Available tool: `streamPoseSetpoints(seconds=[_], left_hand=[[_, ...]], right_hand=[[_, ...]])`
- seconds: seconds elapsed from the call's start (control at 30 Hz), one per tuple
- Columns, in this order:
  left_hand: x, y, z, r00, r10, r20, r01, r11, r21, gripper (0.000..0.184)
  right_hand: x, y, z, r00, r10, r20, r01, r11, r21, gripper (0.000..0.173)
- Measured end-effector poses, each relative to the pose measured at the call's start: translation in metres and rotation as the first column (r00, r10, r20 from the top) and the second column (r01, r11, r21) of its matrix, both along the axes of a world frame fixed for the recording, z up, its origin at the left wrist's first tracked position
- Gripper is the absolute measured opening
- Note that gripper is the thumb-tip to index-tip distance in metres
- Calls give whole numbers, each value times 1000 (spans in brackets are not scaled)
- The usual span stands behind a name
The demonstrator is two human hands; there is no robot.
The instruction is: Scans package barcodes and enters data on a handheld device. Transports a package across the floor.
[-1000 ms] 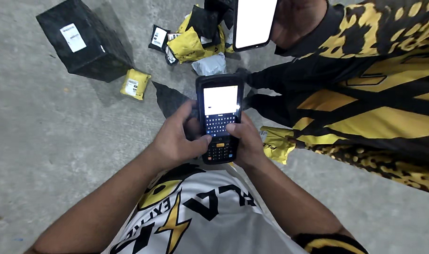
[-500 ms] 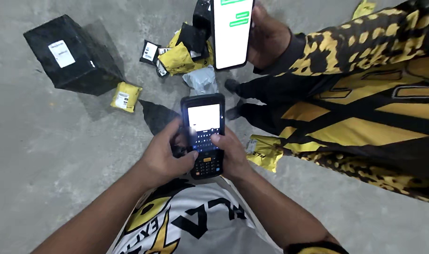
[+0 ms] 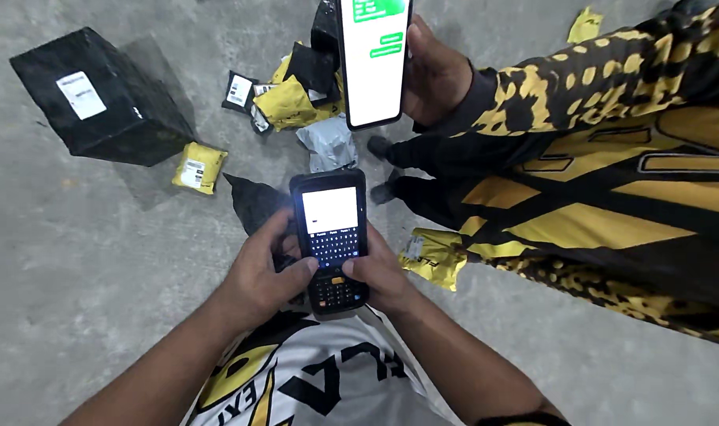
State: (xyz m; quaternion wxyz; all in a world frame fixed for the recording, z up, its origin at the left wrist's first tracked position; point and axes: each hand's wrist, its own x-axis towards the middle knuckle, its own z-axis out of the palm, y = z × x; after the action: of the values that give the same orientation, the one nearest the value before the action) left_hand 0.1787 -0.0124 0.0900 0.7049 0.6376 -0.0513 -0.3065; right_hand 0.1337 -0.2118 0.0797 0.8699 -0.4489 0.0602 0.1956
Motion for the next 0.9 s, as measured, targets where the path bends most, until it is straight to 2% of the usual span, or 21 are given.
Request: streamPoseSetpoints(seconds=[0.33,0.47,0.6,0.67,0.9], left_hand=[[4,2,0,1000,-9,18,9,1000,5,50],[5,-1,0,1000,4,-1,-4,999,36,51],[3,0,4,1000,-5,-4,5,999,38,58],[4,-1,5,1000,-17,10,17,1000,20,54],[0,-3,8,1000,4,20,-6,994,106,51]], right_hand=[[5,2,2,1000,7,-17,-8,1000,-23,54],[8,1,7,997,-7,-71,-2,991,-132,49],[4,-2,3,1000,17,-14,-17,999,-30,49],[3,-3,2,1000,18,12,-18,1000,9,48],[2,-2,1,998,2,55,-4,999,39,40]])
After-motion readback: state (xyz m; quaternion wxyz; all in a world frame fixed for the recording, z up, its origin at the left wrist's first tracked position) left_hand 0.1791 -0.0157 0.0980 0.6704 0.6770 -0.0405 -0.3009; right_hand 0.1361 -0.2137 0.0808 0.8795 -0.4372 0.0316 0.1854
